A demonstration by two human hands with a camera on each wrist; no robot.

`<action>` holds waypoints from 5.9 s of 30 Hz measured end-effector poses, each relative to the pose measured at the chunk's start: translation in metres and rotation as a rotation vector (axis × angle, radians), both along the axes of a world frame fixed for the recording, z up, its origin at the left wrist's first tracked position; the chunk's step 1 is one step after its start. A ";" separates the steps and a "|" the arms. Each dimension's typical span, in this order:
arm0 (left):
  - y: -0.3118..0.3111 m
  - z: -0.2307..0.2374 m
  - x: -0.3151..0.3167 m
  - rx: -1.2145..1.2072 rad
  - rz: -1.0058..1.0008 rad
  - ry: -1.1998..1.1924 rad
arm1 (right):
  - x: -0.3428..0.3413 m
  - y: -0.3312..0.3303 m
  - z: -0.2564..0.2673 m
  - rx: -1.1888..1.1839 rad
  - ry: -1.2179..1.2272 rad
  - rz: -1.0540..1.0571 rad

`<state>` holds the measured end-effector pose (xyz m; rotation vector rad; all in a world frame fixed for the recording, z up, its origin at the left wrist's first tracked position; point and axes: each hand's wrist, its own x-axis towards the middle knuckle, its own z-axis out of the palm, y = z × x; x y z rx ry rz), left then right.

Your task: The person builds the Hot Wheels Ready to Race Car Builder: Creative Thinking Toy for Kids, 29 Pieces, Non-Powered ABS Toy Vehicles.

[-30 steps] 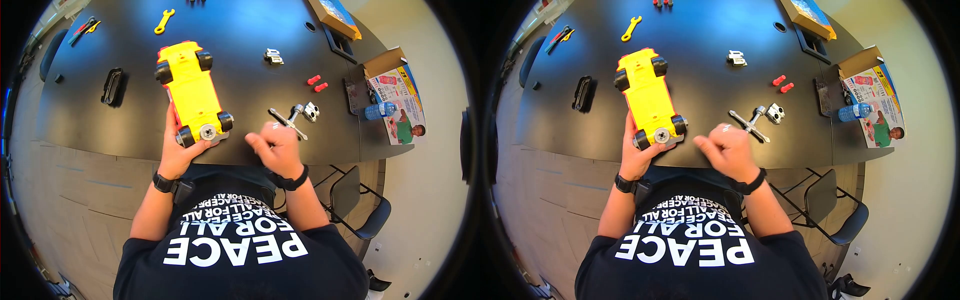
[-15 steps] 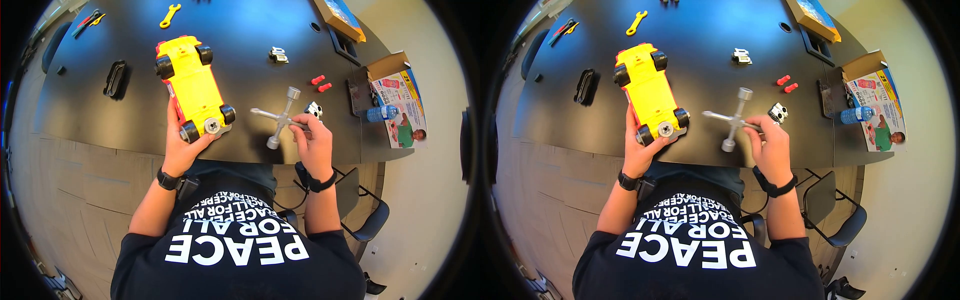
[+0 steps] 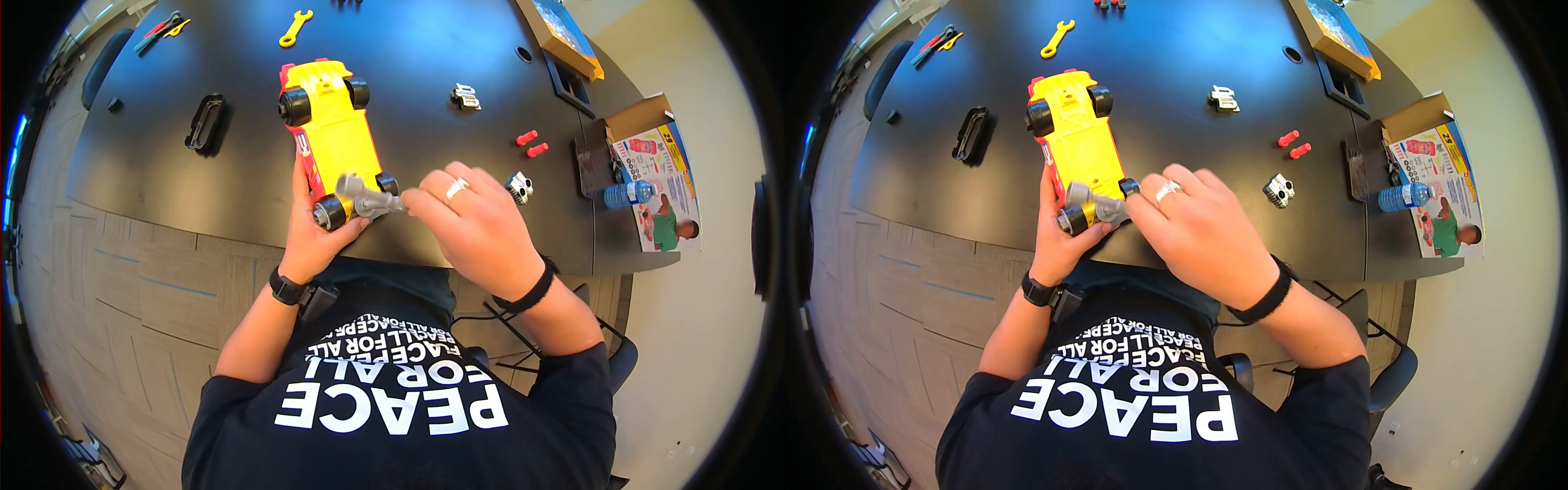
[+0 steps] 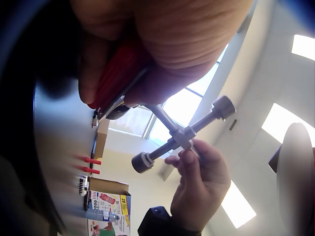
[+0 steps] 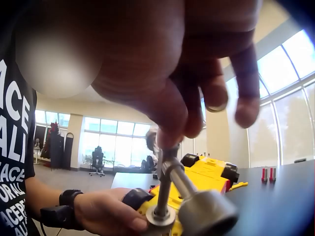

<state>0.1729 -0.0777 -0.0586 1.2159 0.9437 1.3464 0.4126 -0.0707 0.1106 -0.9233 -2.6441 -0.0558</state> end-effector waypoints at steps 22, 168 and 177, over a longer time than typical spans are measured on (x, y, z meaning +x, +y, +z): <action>0.002 0.007 0.002 -0.013 -0.054 -0.304 | -0.018 -0.007 -0.037 -0.162 0.163 -0.212; 0.013 0.064 0.040 0.540 -0.089 1.035 | 0.130 0.021 -0.073 -0.237 0.359 -0.604; 0.013 0.063 0.039 0.540 -0.073 1.038 | 0.164 0.022 -0.115 -0.414 0.355 -0.629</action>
